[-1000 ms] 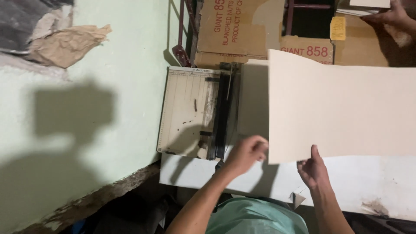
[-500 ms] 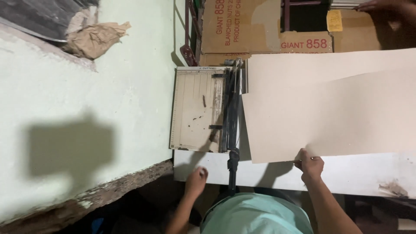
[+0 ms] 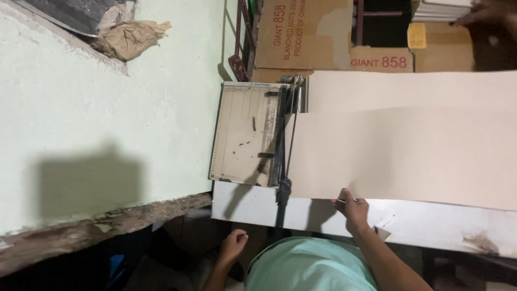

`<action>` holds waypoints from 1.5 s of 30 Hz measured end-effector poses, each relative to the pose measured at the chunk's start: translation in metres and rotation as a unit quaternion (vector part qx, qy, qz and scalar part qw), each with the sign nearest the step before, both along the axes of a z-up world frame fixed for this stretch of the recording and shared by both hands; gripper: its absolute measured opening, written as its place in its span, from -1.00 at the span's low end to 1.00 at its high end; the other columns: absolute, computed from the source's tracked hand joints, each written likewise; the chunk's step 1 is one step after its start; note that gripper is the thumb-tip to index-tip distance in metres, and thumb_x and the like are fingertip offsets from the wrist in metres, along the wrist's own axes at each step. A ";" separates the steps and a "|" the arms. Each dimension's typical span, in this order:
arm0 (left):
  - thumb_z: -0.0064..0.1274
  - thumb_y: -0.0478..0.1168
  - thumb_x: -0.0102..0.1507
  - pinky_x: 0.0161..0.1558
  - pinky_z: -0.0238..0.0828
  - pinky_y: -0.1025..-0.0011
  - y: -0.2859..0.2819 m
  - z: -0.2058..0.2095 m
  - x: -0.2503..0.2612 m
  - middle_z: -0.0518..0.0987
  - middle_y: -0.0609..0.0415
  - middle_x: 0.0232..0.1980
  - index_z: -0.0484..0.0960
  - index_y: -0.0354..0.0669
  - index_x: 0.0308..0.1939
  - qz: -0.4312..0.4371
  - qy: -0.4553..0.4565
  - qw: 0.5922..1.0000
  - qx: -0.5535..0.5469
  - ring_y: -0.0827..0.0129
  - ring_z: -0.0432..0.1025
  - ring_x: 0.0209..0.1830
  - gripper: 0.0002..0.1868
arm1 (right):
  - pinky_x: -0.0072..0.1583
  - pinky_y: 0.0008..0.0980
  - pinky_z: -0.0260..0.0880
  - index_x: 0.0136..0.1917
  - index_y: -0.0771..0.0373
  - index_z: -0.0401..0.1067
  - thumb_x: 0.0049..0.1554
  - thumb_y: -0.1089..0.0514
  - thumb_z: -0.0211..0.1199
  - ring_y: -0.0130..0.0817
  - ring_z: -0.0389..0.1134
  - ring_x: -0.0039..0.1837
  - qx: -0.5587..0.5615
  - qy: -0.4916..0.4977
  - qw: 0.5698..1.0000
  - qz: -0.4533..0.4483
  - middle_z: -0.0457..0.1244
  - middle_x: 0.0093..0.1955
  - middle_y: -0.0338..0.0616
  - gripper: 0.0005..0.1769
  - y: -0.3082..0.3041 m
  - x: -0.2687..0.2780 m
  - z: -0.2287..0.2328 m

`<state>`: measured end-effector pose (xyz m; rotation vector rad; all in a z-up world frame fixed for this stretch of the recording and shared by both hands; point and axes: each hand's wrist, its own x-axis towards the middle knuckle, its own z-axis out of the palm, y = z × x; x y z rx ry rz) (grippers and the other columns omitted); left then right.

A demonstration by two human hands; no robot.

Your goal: The person uses a manual paper cutter to slice a large sheet of cardboard into smaller rectangular pieces. They align the cardboard against the guide, pull down the lever to cut, and then remove the cut pieces from the machine.

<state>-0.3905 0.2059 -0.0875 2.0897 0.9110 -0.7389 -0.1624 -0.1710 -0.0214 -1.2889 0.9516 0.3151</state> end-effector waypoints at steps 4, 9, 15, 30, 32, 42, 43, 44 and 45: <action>-0.02 0.11 0.28 0.16 0.41 0.40 -0.019 0.025 0.003 0.70 0.25 0.12 0.69 0.14 0.08 0.050 0.042 0.997 -0.034 0.39 0.55 0.14 -0.61 | 0.03 -0.22 0.61 -0.16 0.33 0.18 0.22 0.13 0.28 -0.03 0.48 -0.19 0.049 0.014 0.998 -0.020 0.27 -0.33 0.18 -0.67 0.011 0.017 0.021; 0.06 0.07 0.25 0.17 0.44 0.41 -0.011 -0.001 0.009 0.74 0.24 0.07 0.72 0.10 0.03 -0.006 -0.079 0.997 -0.010 0.41 0.60 0.11 -0.65 | -0.08 -0.16 0.63 -0.11 0.47 0.30 0.24 0.07 0.32 0.01 0.49 -0.22 0.002 0.002 0.999 -0.050 0.29 -0.24 0.18 -0.61 0.021 0.020 -0.007; -0.11 0.08 0.40 -0.20 0.46 0.30 0.002 0.086 0.119 0.69 0.12 -0.02 0.61 0.12 0.22 -0.065 -0.005 0.998 -0.025 0.26 0.59 -0.08 -0.61 | -0.12 -0.18 0.63 -0.12 0.51 0.41 0.27 0.03 0.33 -0.02 0.48 -0.23 -0.006 -0.047 0.998 -0.046 0.31 -0.25 0.17 -0.58 0.034 0.007 -0.042; -0.14 -0.05 0.43 0.34 0.32 0.01 -0.021 0.127 0.299 0.40 -0.18 0.35 0.39 -0.05 0.40 -0.264 -0.100 0.959 0.014 -0.08 0.27 0.43 -0.53 | 0.16 0.05 0.57 0.37 0.54 0.28 0.39 0.12 0.13 0.12 0.47 0.06 -0.024 -0.021 0.999 0.042 0.31 0.12 0.37 -0.55 0.048 0.038 -0.044; -0.15 -0.07 0.44 0.40 0.21 -0.04 -0.024 0.137 0.320 0.29 -0.24 0.42 0.28 -0.08 0.48 -0.275 -0.096 0.957 0.012 -0.14 0.16 0.49 -0.48 | 0.15 0.07 0.55 0.35 0.54 0.31 0.37 0.13 0.16 0.11 0.46 0.05 -0.030 -0.010 0.997 0.068 0.33 0.10 0.37 -0.56 0.049 0.040 -0.027; 0.11 -0.06 0.34 0.50 -0.23 -0.36 -0.053 0.120 0.393 -0.19 -0.23 0.68 -0.13 0.24 0.66 -0.398 -0.054 0.915 0.034 -0.29 -0.37 0.67 -0.07 | 0.18 0.13 0.50 0.24 0.47 0.42 0.36 0.12 0.19 0.06 0.45 0.03 -0.031 -0.006 0.997 0.076 0.36 0.02 0.26 -0.65 0.048 0.044 -0.024; 0.11 -0.06 0.34 0.50 -0.23 -0.36 -0.057 0.117 0.397 -0.19 -0.23 0.68 -0.13 0.24 0.66 -0.398 -0.054 0.915 0.032 -0.29 -0.37 0.67 -0.07 | 0.18 0.13 0.50 0.24 0.47 0.42 0.36 0.12 0.19 0.06 0.45 0.03 -0.032 -0.006 0.997 0.076 0.36 0.02 0.26 -0.65 0.049 0.046 -0.023; 0.16 -0.04 0.31 0.47 -0.18 -0.40 -0.060 0.115 0.400 -0.24 -0.27 0.68 -0.15 0.23 0.66 -0.411 -0.039 0.909 0.047 -0.32 -0.39 0.67 -0.02 | 0.17 0.13 0.51 0.23 0.45 0.44 0.36 0.12 0.19 0.02 0.45 0.02 -0.035 -0.007 0.996 0.078 0.36 0.00 0.22 -0.67 0.049 0.047 -0.021; 0.21 -0.02 0.29 0.44 -0.13 -0.45 -0.062 0.112 0.402 -0.28 -0.31 0.68 -0.18 0.22 0.66 -0.425 -0.022 0.903 0.062 -0.35 -0.41 0.66 0.04 | 0.16 0.12 0.51 0.22 0.44 0.45 0.37 0.12 0.19 -0.02 0.45 0.01 -0.037 -0.007 0.996 0.080 0.37 -0.01 0.18 -0.68 0.051 0.048 -0.020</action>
